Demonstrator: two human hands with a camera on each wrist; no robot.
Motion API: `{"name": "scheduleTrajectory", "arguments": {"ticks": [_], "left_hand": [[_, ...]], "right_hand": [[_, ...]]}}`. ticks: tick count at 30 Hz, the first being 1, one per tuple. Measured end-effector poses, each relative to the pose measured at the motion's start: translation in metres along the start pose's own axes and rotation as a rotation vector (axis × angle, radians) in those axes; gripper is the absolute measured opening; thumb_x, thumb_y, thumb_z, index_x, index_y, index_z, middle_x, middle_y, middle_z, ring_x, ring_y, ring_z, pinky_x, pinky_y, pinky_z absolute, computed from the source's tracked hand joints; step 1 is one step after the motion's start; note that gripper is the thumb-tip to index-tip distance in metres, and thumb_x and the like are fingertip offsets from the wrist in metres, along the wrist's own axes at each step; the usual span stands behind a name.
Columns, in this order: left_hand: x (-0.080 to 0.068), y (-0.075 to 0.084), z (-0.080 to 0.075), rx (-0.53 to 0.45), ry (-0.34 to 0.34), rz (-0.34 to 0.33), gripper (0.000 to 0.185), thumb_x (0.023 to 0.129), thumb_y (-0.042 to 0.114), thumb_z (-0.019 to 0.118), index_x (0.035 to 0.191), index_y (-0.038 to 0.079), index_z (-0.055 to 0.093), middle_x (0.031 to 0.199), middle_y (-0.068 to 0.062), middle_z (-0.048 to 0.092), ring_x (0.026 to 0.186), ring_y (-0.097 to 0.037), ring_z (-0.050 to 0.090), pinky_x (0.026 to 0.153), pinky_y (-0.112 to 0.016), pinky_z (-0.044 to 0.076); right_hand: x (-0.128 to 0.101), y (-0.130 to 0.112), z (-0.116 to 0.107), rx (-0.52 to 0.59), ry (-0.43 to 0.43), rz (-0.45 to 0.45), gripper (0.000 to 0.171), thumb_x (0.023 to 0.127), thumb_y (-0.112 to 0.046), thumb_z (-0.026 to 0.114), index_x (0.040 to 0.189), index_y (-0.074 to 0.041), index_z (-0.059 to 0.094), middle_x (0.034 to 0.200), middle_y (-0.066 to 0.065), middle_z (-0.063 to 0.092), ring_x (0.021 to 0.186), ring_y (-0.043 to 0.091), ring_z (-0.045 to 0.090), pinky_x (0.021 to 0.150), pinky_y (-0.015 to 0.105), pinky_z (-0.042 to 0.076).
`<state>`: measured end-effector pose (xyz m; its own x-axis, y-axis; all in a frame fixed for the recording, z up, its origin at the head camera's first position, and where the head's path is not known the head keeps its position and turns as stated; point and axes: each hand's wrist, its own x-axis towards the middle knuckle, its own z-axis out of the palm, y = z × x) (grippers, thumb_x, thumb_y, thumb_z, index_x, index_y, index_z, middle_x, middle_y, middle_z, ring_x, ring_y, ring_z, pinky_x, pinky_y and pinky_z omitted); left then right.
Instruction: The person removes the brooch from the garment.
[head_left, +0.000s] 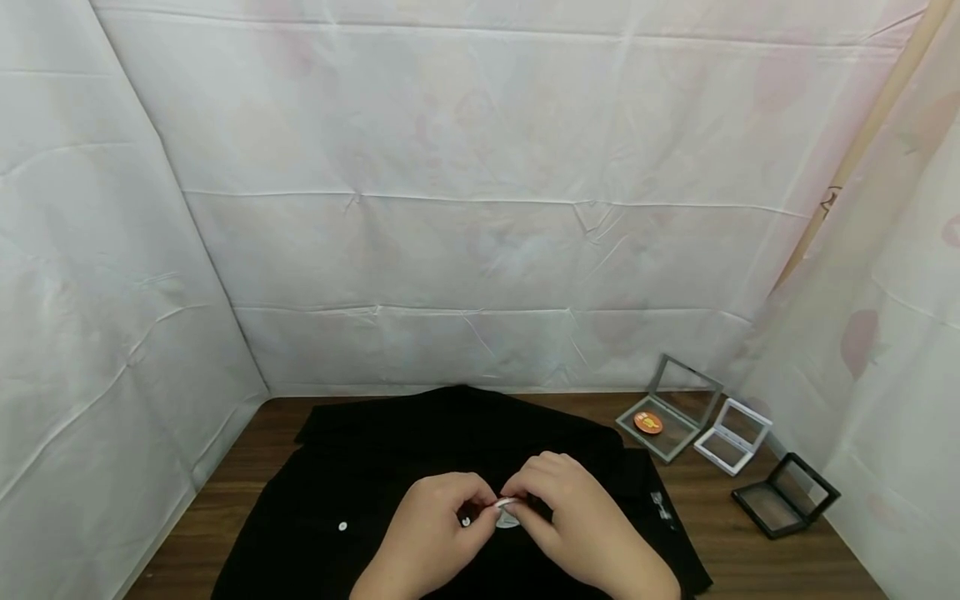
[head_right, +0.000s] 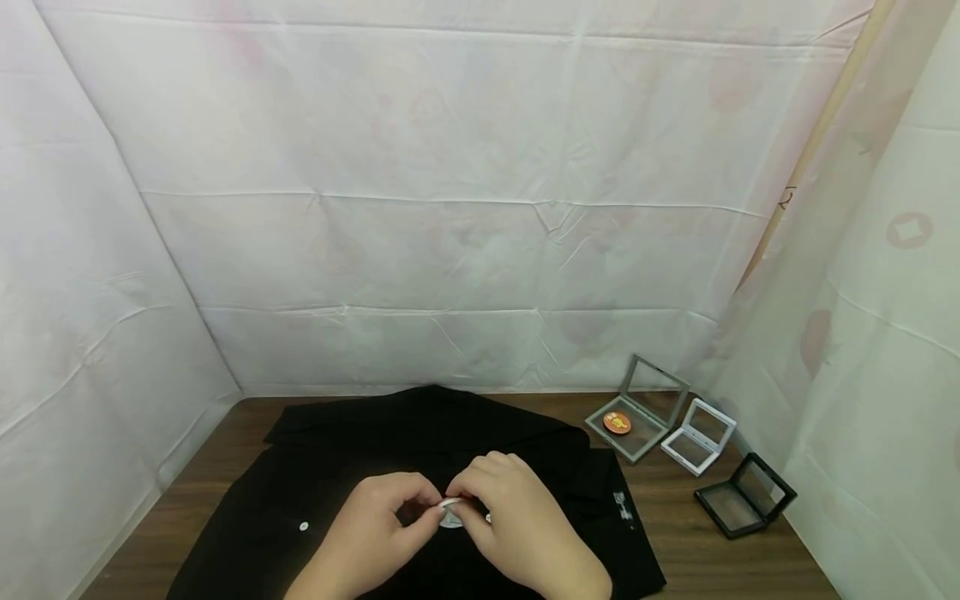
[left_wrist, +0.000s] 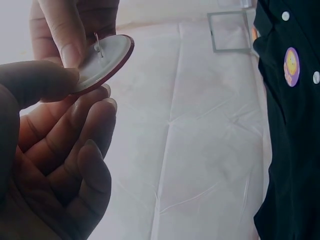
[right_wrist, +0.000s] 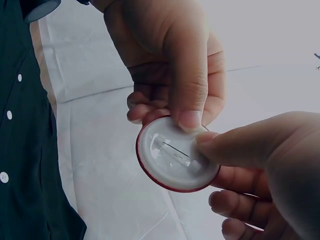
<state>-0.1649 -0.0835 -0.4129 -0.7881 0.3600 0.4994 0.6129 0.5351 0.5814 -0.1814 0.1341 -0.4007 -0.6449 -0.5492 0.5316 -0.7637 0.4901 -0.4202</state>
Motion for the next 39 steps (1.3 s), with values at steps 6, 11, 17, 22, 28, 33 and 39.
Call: {"name": "scheduleTrajectory", "arguments": {"ticks": [6,11,17,22,28,33,39], "left_hand": [[-0.001,-0.002,0.001,-0.007,0.035,-0.017,0.019,0.092,0.015,0.078,0.085,0.03,0.07,0.08,0.024,0.062,0.067,0.006,0.056,0.058,-0.018,0.052],[-0.001,-0.001,0.001,-0.017,0.119,-0.019,0.022,0.091,0.012,0.08,0.084,0.03,0.07,0.079,0.024,0.062,0.065,0.005,0.056,0.056,-0.02,0.054],[-0.002,0.003,-0.002,-0.101,0.197,-0.058,0.026,0.09,0.007,0.081,0.086,0.03,0.07,0.08,0.021,0.064,0.064,0.0,0.058,0.056,-0.023,0.055],[-0.001,0.006,-0.004,-0.158,0.232,-0.104,0.025,0.091,0.01,0.081,0.087,0.032,0.07,0.081,0.02,0.066,0.065,-0.004,0.061,0.058,-0.024,0.055],[-0.002,0.01,-0.007,-0.207,0.252,-0.138,0.02,0.091,0.014,0.081,0.088,0.032,0.072,0.081,0.019,0.068,0.066,-0.007,0.063,0.059,-0.027,0.056],[-0.003,0.015,-0.01,-0.251,0.251,-0.162,0.017,0.092,0.018,0.081,0.088,0.032,0.073,0.082,0.018,0.07,0.069,-0.009,0.065,0.062,-0.027,0.057],[-0.002,0.019,-0.011,-0.29,0.23,-0.174,0.014,0.092,0.02,0.081,0.087,0.031,0.073,0.084,0.016,0.071,0.073,-0.01,0.066,0.067,-0.028,0.057]], "right_hand": [[0.0,0.0,0.0,0.04,0.036,-0.009,0.011,0.096,-0.028,0.076,0.101,-0.033,0.069,0.092,-0.027,0.058,0.083,-0.002,0.052,0.072,0.023,0.05],[-0.001,-0.001,0.0,0.087,0.069,-0.01,0.013,0.097,-0.03,0.075,0.108,-0.033,0.068,0.1,-0.025,0.061,0.089,0.002,0.056,0.076,0.024,0.053],[-0.002,-0.003,0.0,0.106,0.089,0.05,0.025,0.093,-0.034,0.08,0.114,-0.036,0.066,0.106,-0.025,0.061,0.093,0.005,0.057,0.079,0.027,0.053],[-0.002,-0.003,0.001,0.132,0.103,0.074,0.035,0.089,-0.033,0.083,0.119,-0.037,0.065,0.104,-0.023,0.06,0.093,0.005,0.058,0.079,0.029,0.054],[-0.002,-0.002,0.004,0.154,0.14,0.038,0.033,0.091,-0.031,0.081,0.12,-0.034,0.065,0.102,-0.022,0.06,0.092,0.004,0.058,0.08,0.028,0.055],[-0.002,-0.003,0.005,0.189,0.172,0.029,0.025,0.094,-0.03,0.078,0.116,-0.034,0.066,0.101,-0.021,0.06,0.09,0.005,0.059,0.078,0.026,0.054],[-0.002,-0.003,0.004,0.213,0.177,0.049,0.021,0.095,-0.028,0.077,0.113,-0.033,0.067,0.1,-0.02,0.061,0.091,0.004,0.059,0.076,0.03,0.056]]}}
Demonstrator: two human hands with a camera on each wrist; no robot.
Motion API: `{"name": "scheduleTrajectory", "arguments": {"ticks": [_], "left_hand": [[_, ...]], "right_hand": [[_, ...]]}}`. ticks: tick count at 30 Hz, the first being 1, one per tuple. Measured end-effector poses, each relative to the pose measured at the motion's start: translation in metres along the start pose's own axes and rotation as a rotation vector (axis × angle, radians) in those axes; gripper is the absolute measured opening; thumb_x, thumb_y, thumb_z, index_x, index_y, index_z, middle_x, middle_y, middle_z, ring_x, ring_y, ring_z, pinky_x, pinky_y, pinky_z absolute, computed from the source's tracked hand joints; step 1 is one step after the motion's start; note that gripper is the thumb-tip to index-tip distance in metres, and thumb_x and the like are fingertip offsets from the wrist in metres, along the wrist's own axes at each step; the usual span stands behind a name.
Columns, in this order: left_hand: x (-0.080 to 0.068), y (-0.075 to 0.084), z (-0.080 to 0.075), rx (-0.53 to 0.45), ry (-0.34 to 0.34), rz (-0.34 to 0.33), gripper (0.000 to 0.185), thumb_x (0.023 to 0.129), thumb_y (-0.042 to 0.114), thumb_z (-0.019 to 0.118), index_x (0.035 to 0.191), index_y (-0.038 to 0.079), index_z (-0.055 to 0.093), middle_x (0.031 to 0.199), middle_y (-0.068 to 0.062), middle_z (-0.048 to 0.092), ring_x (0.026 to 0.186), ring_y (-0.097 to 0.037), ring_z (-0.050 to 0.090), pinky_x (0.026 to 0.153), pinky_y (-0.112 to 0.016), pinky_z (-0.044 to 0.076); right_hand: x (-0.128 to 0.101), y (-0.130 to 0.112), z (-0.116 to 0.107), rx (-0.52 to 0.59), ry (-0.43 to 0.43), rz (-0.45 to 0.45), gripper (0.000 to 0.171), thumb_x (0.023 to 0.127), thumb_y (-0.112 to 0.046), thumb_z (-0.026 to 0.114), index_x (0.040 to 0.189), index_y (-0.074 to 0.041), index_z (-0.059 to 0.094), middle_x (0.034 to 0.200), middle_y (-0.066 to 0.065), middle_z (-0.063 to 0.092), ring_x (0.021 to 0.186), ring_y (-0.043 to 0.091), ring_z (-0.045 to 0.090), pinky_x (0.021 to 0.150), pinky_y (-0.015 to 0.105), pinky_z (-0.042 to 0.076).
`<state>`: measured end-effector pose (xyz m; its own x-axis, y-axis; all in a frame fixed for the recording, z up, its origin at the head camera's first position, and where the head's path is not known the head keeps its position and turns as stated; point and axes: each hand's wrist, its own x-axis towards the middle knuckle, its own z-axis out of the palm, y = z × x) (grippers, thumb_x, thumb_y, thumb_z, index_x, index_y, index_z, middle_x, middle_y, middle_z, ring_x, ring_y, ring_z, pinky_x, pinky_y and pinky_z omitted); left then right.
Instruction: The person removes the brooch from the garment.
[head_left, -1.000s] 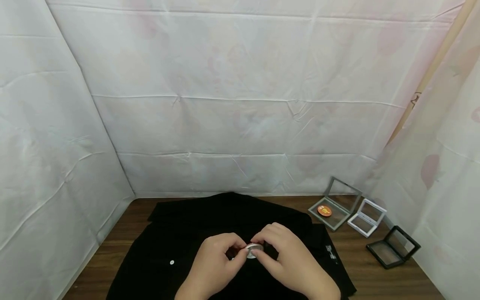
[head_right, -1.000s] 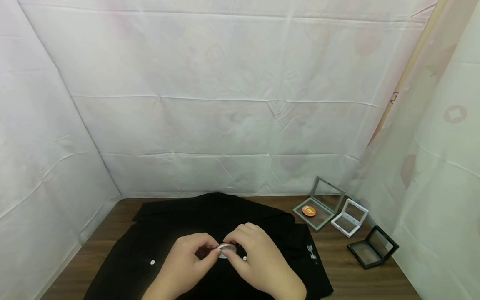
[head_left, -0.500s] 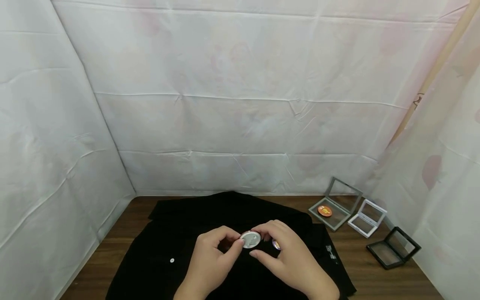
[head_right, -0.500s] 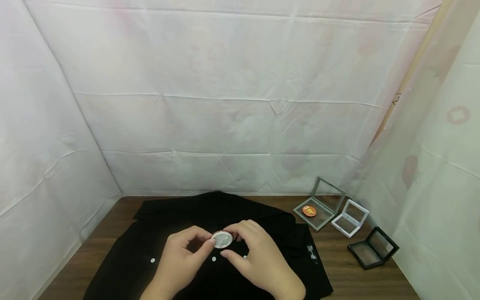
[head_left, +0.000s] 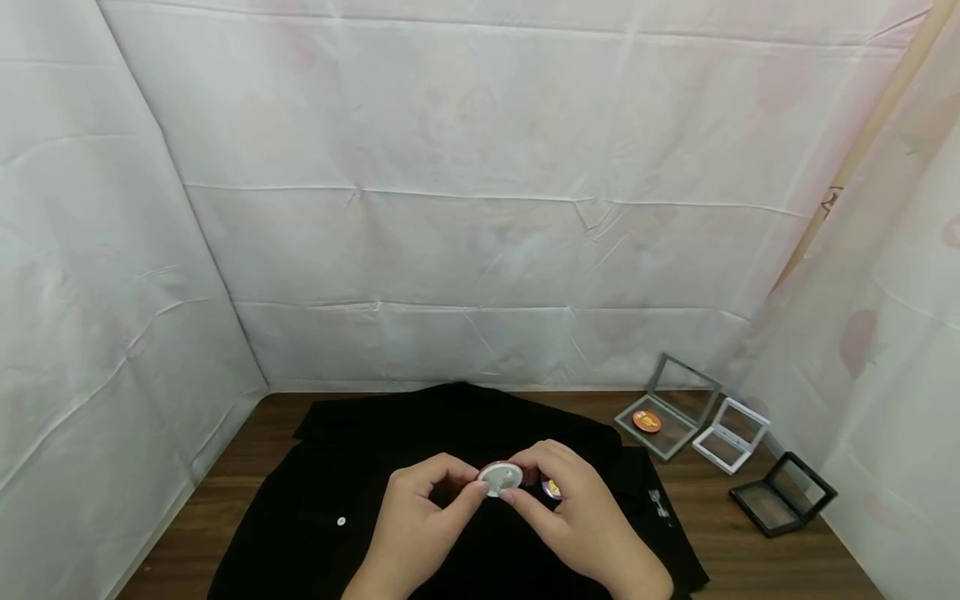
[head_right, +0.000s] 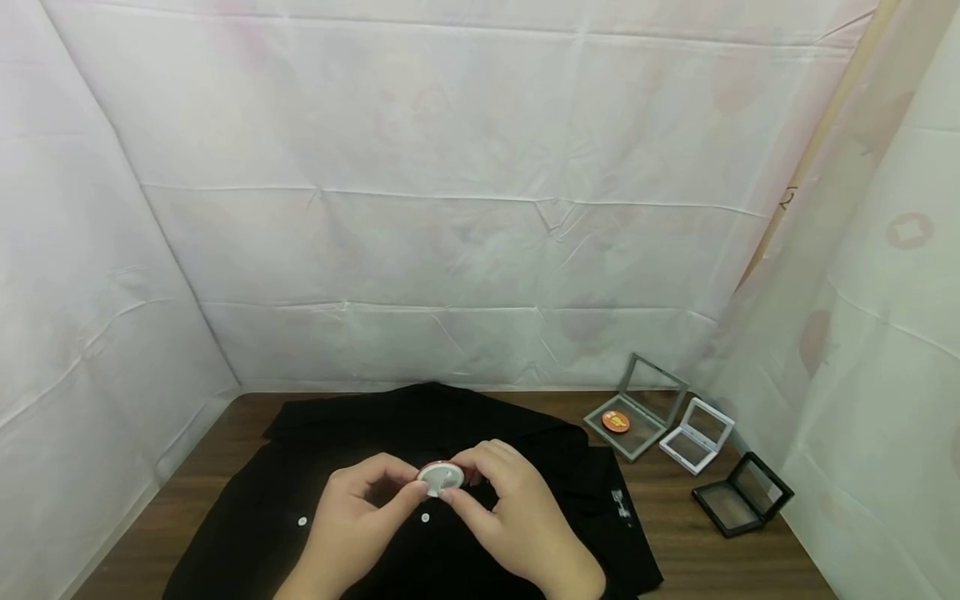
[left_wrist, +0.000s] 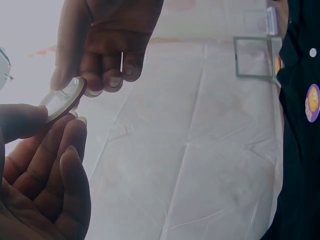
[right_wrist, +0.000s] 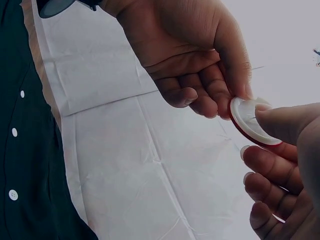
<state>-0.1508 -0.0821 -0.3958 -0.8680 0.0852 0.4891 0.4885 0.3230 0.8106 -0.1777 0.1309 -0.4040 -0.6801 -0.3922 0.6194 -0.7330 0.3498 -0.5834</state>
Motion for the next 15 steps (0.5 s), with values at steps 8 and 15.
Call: {"name": "scheduleTrajectory", "arguments": {"ticks": [8,15], "left_hand": [[-0.001,0.0004,0.0003,-0.013,-0.022,-0.008,0.013,0.092,0.021,0.081,0.087,0.03,0.073,0.083,0.015,0.071,0.072,-0.011,0.065,0.067,-0.03,0.058],[-0.001,0.0009,0.0002,-0.022,-0.032,0.007,0.012,0.093,0.021,0.08,0.088,0.029,0.073,0.083,0.014,0.071,0.071,-0.011,0.065,0.065,-0.03,0.057]], "right_hand": [[0.0004,-0.0002,0.0001,0.034,0.008,-0.03,0.017,0.097,-0.024,0.076,0.111,-0.029,0.068,0.101,-0.017,0.063,0.09,0.006,0.059,0.076,0.03,0.056],[0.001,-0.0013,0.0005,0.071,0.014,-0.05,0.014,0.098,-0.021,0.074,0.11,-0.025,0.068,0.101,-0.013,0.064,0.089,0.007,0.059,0.076,0.026,0.054]]}}
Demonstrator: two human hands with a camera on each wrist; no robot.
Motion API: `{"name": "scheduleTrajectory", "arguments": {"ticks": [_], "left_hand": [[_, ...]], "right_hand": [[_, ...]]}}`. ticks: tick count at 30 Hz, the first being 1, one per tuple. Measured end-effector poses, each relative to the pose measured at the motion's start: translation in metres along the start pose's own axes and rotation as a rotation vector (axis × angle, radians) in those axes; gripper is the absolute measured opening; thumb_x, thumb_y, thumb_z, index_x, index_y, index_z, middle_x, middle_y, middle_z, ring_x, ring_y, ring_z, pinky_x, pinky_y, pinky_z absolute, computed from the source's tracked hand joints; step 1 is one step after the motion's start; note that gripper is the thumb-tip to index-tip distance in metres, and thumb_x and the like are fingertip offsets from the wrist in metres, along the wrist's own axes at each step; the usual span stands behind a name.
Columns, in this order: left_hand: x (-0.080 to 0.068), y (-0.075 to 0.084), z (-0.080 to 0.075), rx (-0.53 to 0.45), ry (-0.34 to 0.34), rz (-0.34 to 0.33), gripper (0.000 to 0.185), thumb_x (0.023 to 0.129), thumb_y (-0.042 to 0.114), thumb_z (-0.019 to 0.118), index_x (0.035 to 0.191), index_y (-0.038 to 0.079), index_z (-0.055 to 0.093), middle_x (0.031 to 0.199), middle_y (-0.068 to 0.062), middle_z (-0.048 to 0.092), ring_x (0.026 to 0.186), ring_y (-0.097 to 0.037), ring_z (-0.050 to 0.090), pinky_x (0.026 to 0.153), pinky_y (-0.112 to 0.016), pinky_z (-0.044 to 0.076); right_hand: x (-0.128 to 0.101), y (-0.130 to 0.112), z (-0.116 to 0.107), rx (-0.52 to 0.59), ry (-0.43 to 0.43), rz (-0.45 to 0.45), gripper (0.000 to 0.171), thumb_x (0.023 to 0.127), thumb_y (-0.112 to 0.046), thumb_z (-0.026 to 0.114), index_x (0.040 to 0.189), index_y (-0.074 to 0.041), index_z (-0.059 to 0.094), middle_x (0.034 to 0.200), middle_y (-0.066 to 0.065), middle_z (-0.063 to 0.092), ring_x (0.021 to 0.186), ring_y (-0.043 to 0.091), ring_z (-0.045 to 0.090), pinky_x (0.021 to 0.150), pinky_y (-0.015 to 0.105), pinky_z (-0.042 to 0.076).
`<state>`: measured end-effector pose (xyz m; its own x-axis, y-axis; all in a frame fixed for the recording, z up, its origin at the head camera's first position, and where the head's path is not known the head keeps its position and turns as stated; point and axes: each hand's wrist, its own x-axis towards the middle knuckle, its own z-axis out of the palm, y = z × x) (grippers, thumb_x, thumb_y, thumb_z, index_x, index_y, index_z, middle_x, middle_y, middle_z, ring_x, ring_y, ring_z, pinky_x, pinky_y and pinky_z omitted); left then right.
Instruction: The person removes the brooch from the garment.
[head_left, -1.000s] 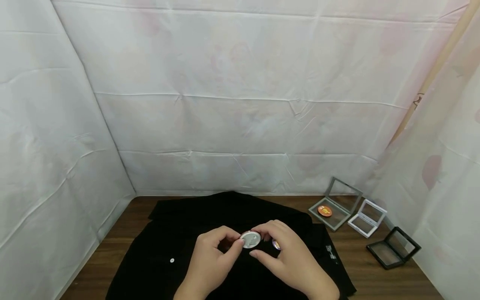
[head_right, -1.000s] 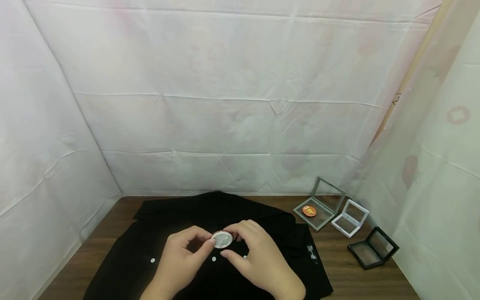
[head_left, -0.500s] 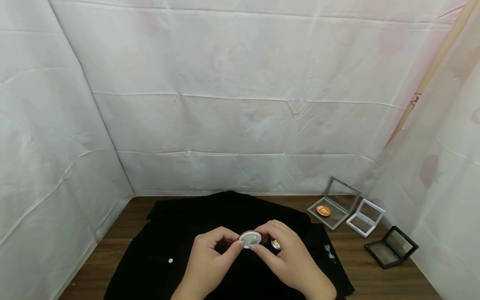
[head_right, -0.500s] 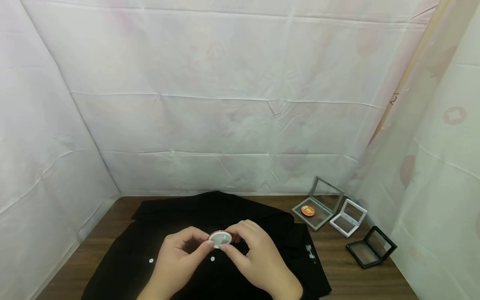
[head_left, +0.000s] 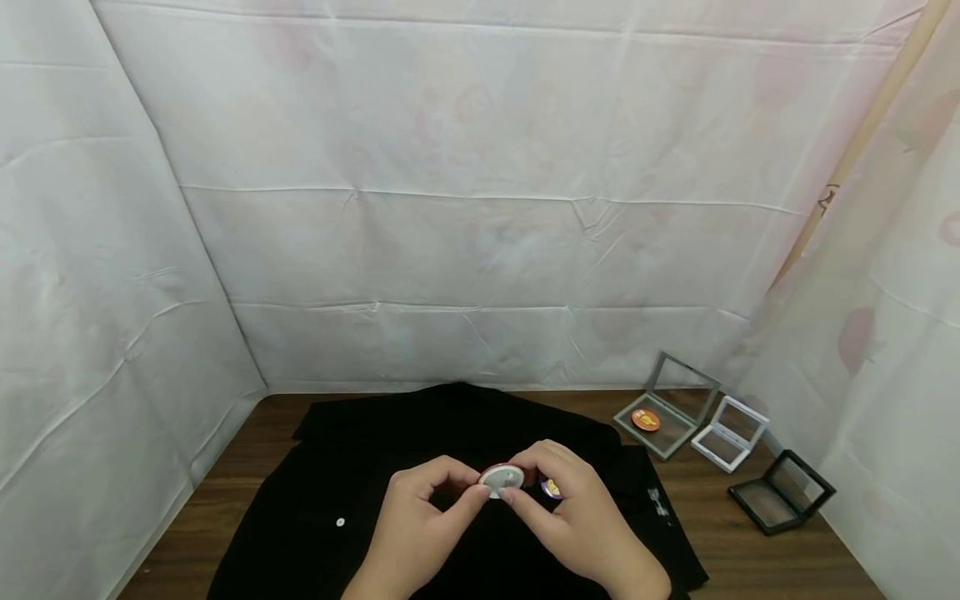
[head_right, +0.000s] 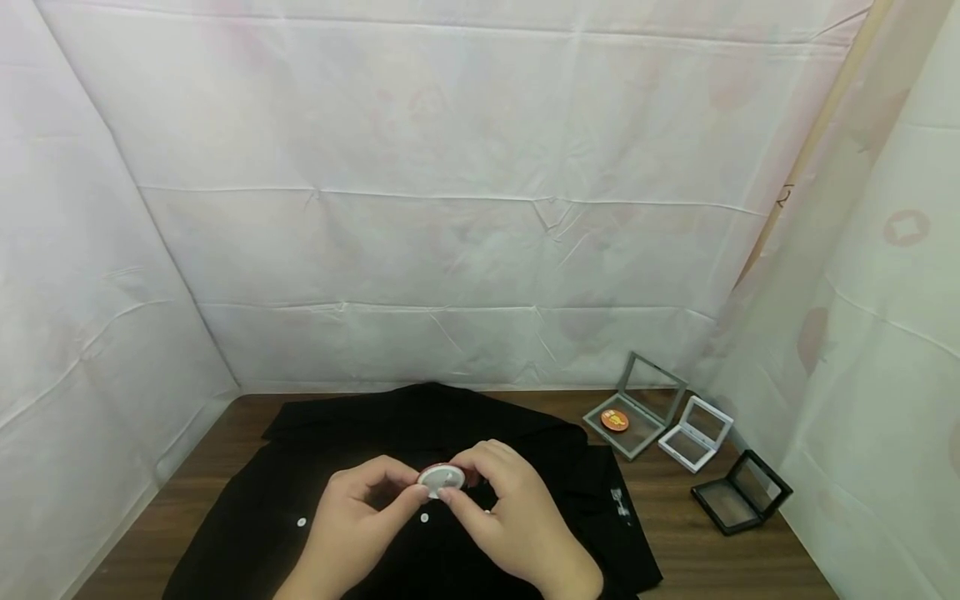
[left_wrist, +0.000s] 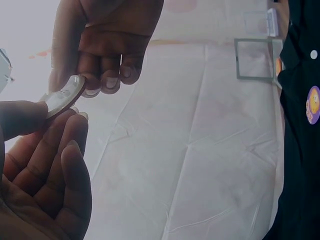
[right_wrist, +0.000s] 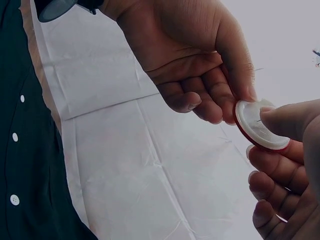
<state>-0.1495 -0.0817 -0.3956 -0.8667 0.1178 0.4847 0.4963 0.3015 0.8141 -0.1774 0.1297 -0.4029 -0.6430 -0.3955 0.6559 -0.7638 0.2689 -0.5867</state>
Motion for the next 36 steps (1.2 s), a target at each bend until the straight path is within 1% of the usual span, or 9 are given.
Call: {"name": "scheduleTrajectory", "arguments": {"ticks": [5,11,15,22,25,31,36], "left_hand": [[-0.0001,-0.0005,0.0005,-0.01,-0.023,0.007,0.011,0.093,0.021,0.08,0.089,0.028,0.072,0.083,0.013,0.071,0.07,-0.011,0.066,0.062,-0.029,0.057],[0.0005,-0.0009,0.0008,-0.015,-0.049,-0.008,0.012,0.093,0.02,0.08,0.088,0.028,0.072,0.083,0.012,0.07,0.069,-0.011,0.065,0.062,-0.028,0.057],[0.0008,-0.0013,0.001,-0.022,-0.064,-0.01,0.012,0.093,0.019,0.08,0.087,0.027,0.072,0.081,0.011,0.069,0.066,-0.01,0.064,0.06,-0.028,0.057],[0.0002,-0.0009,0.0011,-0.029,-0.07,0.002,0.012,0.093,0.018,0.079,0.088,0.026,0.072,0.082,0.011,0.069,0.066,-0.01,0.063,0.06,-0.028,0.057],[-0.0001,-0.0009,0.0015,-0.031,-0.07,0.019,0.012,0.094,0.018,0.079,0.089,0.026,0.072,0.082,0.011,0.07,0.067,-0.01,0.064,0.061,-0.028,0.057],[-0.0005,-0.0019,0.0021,-0.023,-0.069,0.077,0.011,0.095,0.017,0.077,0.091,0.026,0.072,0.082,0.012,0.069,0.067,-0.009,0.063,0.06,-0.028,0.057],[-0.0006,-0.0025,0.0031,-0.023,-0.069,0.098,0.012,0.095,0.016,0.077,0.091,0.026,0.071,0.082,0.012,0.068,0.067,-0.009,0.063,0.059,-0.027,0.056]], "right_hand": [[0.0001,-0.0004,0.0003,0.026,0.009,-0.015,0.016,0.098,-0.016,0.074,0.111,-0.024,0.067,0.102,-0.011,0.066,0.089,0.007,0.06,0.076,0.026,0.055],[-0.0001,-0.0015,0.0012,0.055,0.0,-0.014,0.018,0.098,-0.011,0.072,0.111,-0.022,0.066,0.101,-0.005,0.067,0.086,0.007,0.059,0.074,0.026,0.054],[-0.0005,-0.0011,0.0019,0.054,-0.003,-0.017,0.018,0.099,-0.01,0.07,0.111,-0.022,0.065,0.102,-0.008,0.066,0.087,0.007,0.059,0.074,0.026,0.054],[-0.0002,-0.0009,0.0036,0.068,0.006,-0.06,0.02,0.099,-0.004,0.068,0.11,-0.021,0.064,0.101,-0.01,0.063,0.087,0.007,0.058,0.074,0.026,0.054],[0.0001,-0.0014,0.0044,0.072,0.016,-0.069,0.02,0.099,-0.004,0.067,0.109,-0.021,0.064,0.101,-0.011,0.063,0.086,0.006,0.058,0.073,0.027,0.054],[0.0,-0.0015,0.0051,0.087,0.032,-0.081,0.022,0.099,-0.001,0.067,0.108,-0.02,0.064,0.098,-0.01,0.062,0.084,0.006,0.057,0.071,0.025,0.053],[0.0004,-0.001,0.0047,0.11,0.04,-0.088,0.024,0.098,0.001,0.067,0.106,-0.02,0.064,0.096,-0.01,0.061,0.081,0.006,0.056,0.068,0.024,0.052]]}}
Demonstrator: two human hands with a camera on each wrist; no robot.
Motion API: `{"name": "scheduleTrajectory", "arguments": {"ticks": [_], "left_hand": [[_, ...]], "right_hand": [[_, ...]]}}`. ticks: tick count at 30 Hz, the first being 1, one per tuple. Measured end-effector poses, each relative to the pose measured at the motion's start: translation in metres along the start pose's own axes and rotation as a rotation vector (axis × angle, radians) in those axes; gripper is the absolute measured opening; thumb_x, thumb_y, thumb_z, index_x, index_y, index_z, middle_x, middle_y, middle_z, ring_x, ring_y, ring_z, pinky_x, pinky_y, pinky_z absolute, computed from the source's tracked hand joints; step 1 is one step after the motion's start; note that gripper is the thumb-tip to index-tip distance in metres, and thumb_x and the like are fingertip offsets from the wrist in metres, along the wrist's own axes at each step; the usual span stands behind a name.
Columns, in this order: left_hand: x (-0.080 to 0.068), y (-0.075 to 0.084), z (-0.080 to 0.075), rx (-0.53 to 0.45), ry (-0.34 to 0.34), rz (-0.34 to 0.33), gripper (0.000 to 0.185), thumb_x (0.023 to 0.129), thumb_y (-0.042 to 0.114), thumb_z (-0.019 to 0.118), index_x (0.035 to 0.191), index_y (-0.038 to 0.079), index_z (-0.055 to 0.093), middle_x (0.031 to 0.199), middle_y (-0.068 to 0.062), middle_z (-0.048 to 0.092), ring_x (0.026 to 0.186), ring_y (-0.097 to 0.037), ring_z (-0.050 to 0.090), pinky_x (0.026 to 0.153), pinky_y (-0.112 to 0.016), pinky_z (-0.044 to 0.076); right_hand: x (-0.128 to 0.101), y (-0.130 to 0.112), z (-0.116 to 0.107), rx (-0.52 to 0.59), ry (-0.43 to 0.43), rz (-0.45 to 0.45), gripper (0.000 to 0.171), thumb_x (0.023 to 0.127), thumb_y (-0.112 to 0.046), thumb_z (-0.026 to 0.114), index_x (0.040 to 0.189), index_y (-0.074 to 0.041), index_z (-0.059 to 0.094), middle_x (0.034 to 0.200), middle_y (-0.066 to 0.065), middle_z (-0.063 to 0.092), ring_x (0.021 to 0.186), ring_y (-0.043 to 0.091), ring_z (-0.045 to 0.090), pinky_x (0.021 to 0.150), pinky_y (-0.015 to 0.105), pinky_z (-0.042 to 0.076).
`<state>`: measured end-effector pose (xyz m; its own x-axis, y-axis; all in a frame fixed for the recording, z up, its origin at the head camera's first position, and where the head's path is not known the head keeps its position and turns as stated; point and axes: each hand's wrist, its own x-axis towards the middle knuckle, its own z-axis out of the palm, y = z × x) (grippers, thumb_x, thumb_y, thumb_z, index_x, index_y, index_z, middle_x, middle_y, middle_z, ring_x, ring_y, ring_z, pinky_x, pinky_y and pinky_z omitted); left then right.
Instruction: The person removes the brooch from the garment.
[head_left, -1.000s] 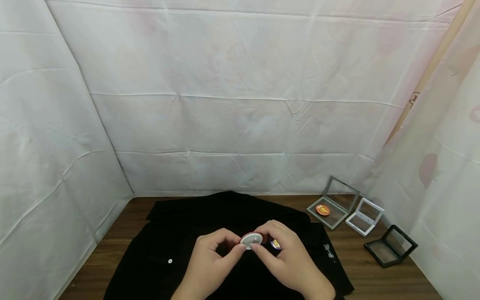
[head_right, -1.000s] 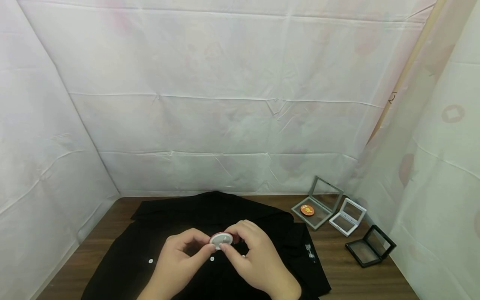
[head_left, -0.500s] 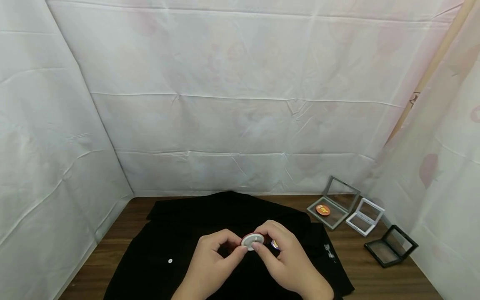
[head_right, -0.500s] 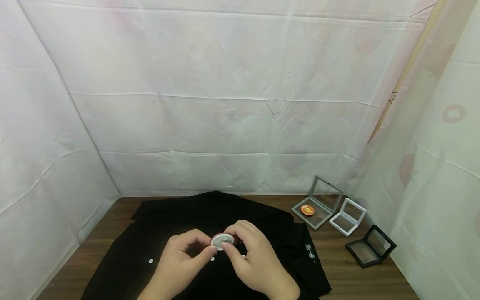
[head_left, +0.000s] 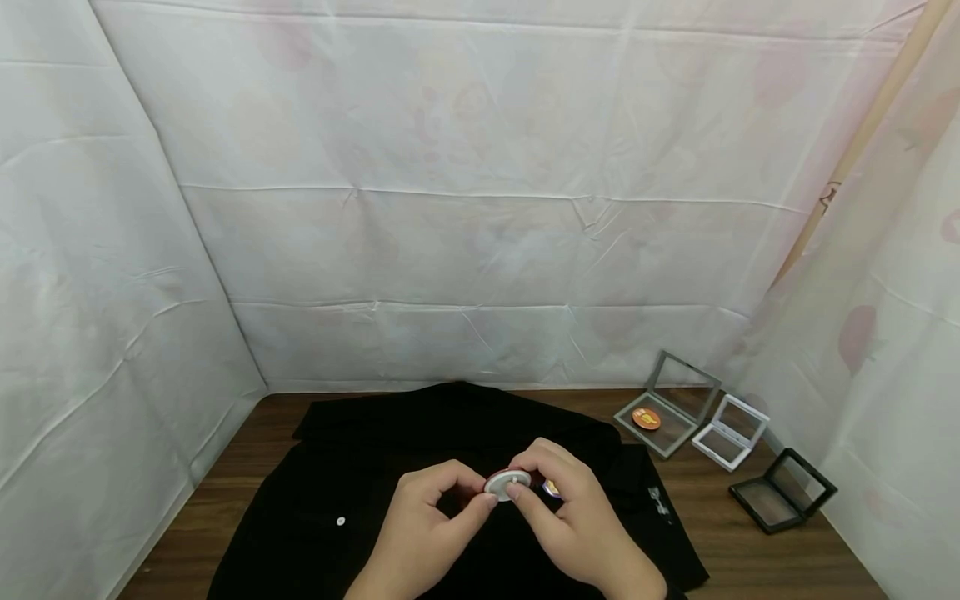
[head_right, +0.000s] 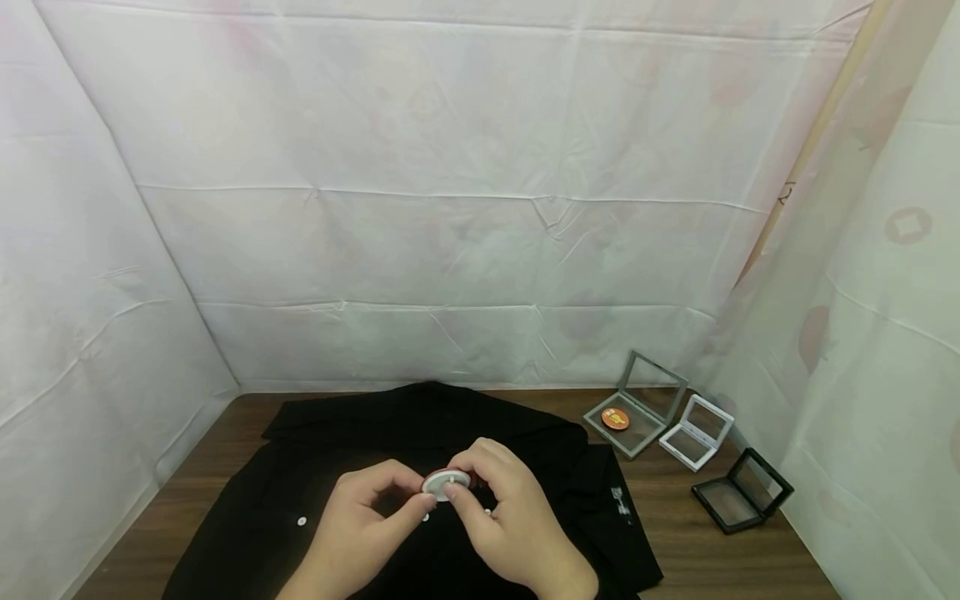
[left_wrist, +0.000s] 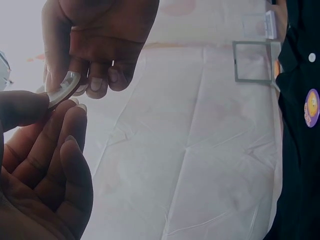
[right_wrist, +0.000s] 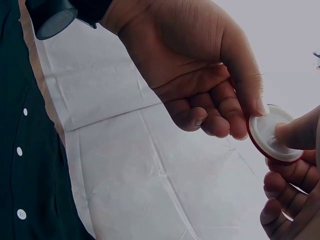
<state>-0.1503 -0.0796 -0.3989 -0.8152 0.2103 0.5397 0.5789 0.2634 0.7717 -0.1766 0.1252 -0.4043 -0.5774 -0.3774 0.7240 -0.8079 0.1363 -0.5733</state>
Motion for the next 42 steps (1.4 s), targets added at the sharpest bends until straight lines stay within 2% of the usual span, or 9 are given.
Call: {"name": "scheduleTrajectory", "arguments": {"ticks": [11,29,42], "left_hand": [[-0.0003,-0.0011,0.002,-0.001,0.011,0.019,0.013,0.095,0.013,0.077,0.091,0.025,0.071,0.086,0.012,0.07,0.07,-0.009,0.065,0.061,-0.028,0.057],[-0.0007,-0.0023,0.0015,0.017,0.042,-0.002,0.017,0.093,0.011,0.078,0.089,0.026,0.072,0.086,0.014,0.071,0.074,-0.01,0.067,0.068,-0.029,0.059],[-0.0003,-0.003,0.0007,0.017,0.038,-0.035,0.016,0.093,0.013,0.078,0.089,0.027,0.072,0.084,0.014,0.07,0.073,-0.01,0.066,0.068,-0.029,0.058]], "right_hand": [[-0.0003,0.0027,0.0001,0.017,0.001,0.005,0.024,0.098,0.003,0.066,0.107,-0.02,0.065,0.093,-0.01,0.059,0.078,0.006,0.054,0.065,0.024,0.051],[-0.0016,0.0041,0.001,0.001,-0.014,0.034,0.023,0.1,0.0,0.064,0.109,-0.021,0.065,0.095,-0.01,0.058,0.079,0.006,0.053,0.065,0.025,0.05],[-0.0014,0.0042,0.0019,0.004,-0.024,0.039,0.022,0.101,-0.002,0.064,0.109,-0.022,0.064,0.097,-0.01,0.06,0.082,0.007,0.056,0.069,0.025,0.051]]}}
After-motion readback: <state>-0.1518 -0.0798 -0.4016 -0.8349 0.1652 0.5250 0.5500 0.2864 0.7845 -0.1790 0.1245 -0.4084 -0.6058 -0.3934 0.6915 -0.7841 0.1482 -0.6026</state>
